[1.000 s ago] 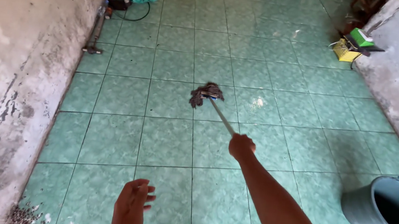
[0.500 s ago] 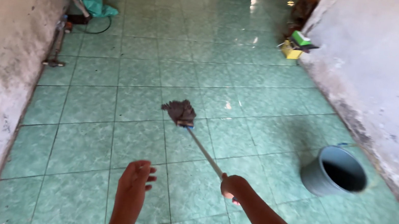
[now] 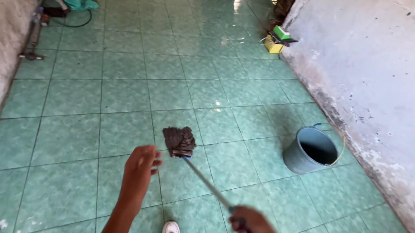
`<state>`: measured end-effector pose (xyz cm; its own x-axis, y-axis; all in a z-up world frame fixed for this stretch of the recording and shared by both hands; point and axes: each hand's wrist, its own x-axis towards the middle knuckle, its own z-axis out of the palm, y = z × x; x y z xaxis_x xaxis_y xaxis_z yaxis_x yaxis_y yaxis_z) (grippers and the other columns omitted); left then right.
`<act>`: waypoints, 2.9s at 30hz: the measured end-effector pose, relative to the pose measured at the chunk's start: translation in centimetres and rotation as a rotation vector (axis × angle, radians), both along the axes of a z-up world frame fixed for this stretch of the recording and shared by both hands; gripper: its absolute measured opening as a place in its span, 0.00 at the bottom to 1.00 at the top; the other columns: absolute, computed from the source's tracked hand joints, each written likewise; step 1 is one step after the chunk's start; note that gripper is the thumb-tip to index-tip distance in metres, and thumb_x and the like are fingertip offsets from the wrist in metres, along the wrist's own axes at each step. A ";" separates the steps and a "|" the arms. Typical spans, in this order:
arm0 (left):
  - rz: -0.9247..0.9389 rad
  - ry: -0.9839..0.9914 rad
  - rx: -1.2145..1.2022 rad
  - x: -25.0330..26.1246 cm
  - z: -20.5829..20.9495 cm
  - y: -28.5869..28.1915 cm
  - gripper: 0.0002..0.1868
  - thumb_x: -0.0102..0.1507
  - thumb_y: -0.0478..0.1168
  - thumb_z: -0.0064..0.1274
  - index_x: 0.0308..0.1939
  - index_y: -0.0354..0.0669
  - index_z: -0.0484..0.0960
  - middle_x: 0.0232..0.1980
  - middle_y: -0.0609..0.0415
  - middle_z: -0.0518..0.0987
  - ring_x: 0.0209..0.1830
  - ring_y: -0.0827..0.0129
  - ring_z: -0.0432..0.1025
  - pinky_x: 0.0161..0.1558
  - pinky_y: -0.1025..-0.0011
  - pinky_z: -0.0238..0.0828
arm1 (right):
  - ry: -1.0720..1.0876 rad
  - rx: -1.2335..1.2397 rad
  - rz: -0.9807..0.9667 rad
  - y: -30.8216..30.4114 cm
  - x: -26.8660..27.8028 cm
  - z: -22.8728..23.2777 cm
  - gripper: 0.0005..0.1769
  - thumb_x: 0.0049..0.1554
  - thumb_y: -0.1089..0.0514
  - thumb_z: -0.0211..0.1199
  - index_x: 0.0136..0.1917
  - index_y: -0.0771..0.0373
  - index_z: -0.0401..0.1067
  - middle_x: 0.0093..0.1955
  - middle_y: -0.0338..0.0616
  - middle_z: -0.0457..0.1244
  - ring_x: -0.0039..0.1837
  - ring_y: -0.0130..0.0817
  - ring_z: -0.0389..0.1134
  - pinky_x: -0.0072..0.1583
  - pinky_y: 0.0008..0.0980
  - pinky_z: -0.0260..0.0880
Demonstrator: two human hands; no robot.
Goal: The person uses a long-handled mop to push a dead rat across a tiled floor and into a bucket. They then dip the mop into the bucket and continue to scrub the floor and the base of a wall.
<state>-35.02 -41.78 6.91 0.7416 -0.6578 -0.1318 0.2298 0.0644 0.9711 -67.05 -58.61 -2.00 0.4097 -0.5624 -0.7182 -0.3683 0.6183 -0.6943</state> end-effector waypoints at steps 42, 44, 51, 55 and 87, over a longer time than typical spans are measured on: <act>0.062 0.074 0.102 -2.4 -4.2 -24.8 0.18 0.70 0.48 0.46 0.56 0.39 0.78 0.51 0.47 0.82 0.47 0.63 0.78 0.46 0.64 0.72 | -0.482 0.677 -0.894 -20.9 15.8 -7.1 0.06 0.61 0.65 0.50 0.42 0.66 0.66 0.33 0.44 0.62 0.28 0.25 0.55 0.27 0.23 0.48; 0.049 0.036 0.071 -5.0 -1.9 -22.3 0.18 0.71 0.49 0.45 0.55 0.40 0.77 0.51 0.49 0.81 0.48 0.65 0.77 0.47 0.66 0.72 | -0.358 0.617 -0.999 -15.1 11.7 -1.8 0.05 0.62 0.65 0.51 0.45 0.70 0.66 0.35 0.49 0.63 0.30 0.29 0.56 0.30 0.26 0.50; 0.049 -0.015 -0.015 -9.3 1.4 -19.6 0.16 0.70 0.47 0.46 0.54 0.40 0.77 0.51 0.50 0.82 0.48 0.66 0.77 0.48 0.67 0.74 | -0.608 0.750 -0.903 -9.1 -1.3 3.9 0.06 0.64 0.66 0.52 0.45 0.70 0.58 0.33 0.43 0.52 0.32 0.31 0.51 0.33 0.28 0.54; 0.056 -0.018 -0.040 -9.5 0.0 -20.9 0.16 0.70 0.47 0.47 0.54 0.41 0.78 0.50 0.50 0.82 0.47 0.66 0.77 0.46 0.66 0.73 | -0.755 0.811 -0.421 -11.8 -4.4 -10.9 0.11 0.65 0.58 0.48 0.42 0.63 0.55 0.32 0.42 0.51 0.32 0.32 0.51 0.34 0.30 0.53; 0.114 0.137 0.359 -6.3 -20.5 -50.4 0.17 0.67 0.46 0.48 0.56 0.44 0.78 0.49 0.47 0.86 0.46 0.59 0.81 0.48 0.55 0.76 | 0.827 -0.779 0.519 -70.2 9.1 -15.1 0.20 0.61 0.51 0.53 0.64 0.56 0.70 0.56 0.59 0.68 0.57 0.58 0.70 0.57 0.58 0.71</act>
<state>-41.29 -92.17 -13.55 0.7670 -0.4662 -0.4408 0.3696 -0.2405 0.8975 -57.94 -128.82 -17.14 0.2957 -0.8606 -0.4147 -0.9456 -0.2021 -0.2548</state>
